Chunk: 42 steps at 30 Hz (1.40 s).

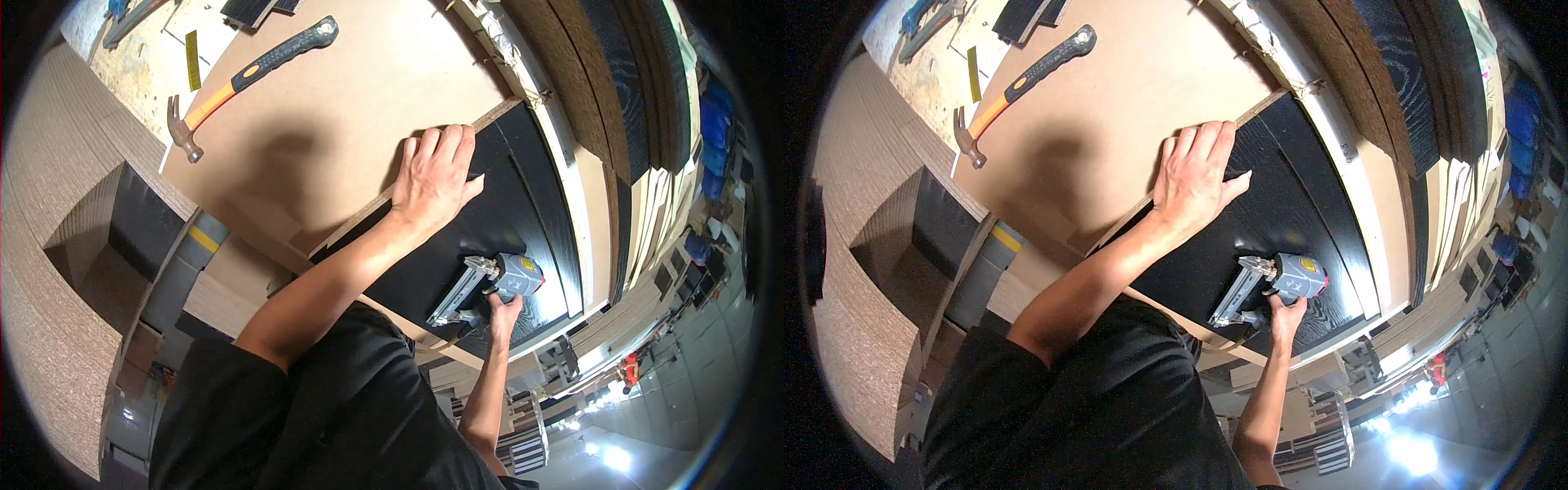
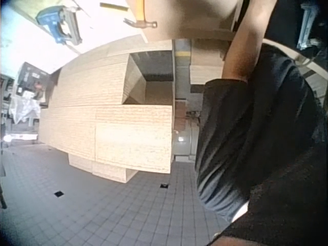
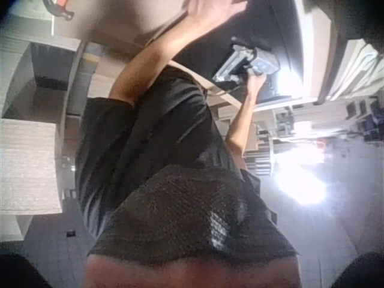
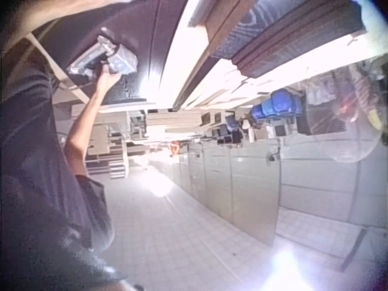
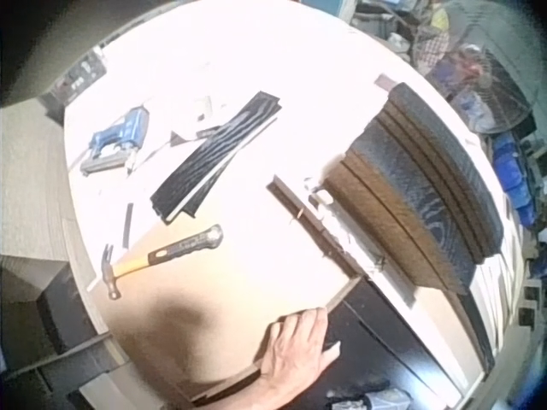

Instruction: The person picks up a black wooden panel and places it onto a guide on a workbench. The person then uses a pneumatic nailer to secure a thin wooden strip along one edge of the panel, moving the nailer down the length of the strip. Finally, the person reloads the pneumatic nailer with a new strip of nails.

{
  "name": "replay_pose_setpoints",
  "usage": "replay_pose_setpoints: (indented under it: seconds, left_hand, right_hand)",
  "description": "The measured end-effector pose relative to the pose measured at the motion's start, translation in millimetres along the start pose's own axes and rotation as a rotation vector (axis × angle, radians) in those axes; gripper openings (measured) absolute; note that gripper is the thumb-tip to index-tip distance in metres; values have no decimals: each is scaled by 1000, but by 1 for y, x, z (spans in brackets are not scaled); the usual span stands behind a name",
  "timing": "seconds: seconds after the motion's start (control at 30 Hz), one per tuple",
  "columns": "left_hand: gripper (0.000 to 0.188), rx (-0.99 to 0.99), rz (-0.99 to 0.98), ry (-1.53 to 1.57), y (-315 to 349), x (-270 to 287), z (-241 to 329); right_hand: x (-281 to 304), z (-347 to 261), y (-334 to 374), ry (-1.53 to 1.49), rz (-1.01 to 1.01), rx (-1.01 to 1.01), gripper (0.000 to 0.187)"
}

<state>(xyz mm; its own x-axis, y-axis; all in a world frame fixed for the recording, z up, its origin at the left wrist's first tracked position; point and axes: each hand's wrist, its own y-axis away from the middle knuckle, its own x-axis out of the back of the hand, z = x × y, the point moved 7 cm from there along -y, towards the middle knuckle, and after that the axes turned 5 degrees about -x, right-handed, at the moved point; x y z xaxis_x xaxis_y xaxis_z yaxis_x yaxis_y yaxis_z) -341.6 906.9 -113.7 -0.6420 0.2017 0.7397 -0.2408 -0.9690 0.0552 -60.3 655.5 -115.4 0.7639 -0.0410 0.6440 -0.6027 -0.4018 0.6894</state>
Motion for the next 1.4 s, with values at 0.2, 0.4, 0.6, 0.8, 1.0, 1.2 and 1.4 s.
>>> replay_pose_setpoints:
  seconds: [0.2, 0.4, 0.6, 0.8, 1.0, 1.2, 1.4]
  left_hand:
    - [69, -7, -9, 1, -1, -1, 0]
    - [74, 7, 15, 37, -2, 1, 1]
    - [72, -16, 14, 30, -2, 1, 2]
    - [71, -22, 23, 23, -2, 1, 2]
    - [69, -35, 28, 50, -4, -2, 2]
    - [72, -53, 38, 32, -5, -2, 5]
    - [73, 15, 53, 52, -6, -4, 3]
  right_hand:
    - [0, 0, 0, -2, 9, -25, 40]
    - [2, -3, 4, 11, 38, -26, 42]
    - [-1, 0, 1, -84, 3, 1, 42]
    - [-2, -1, 3, -103, 5, -5, 42]
    - [1, -5, 5, -15, 20, -34, 44]
    - [0, -1, 1, -49, 14, 7, 47]
    - [0, -10, 6, -54, 21, 88, 46]
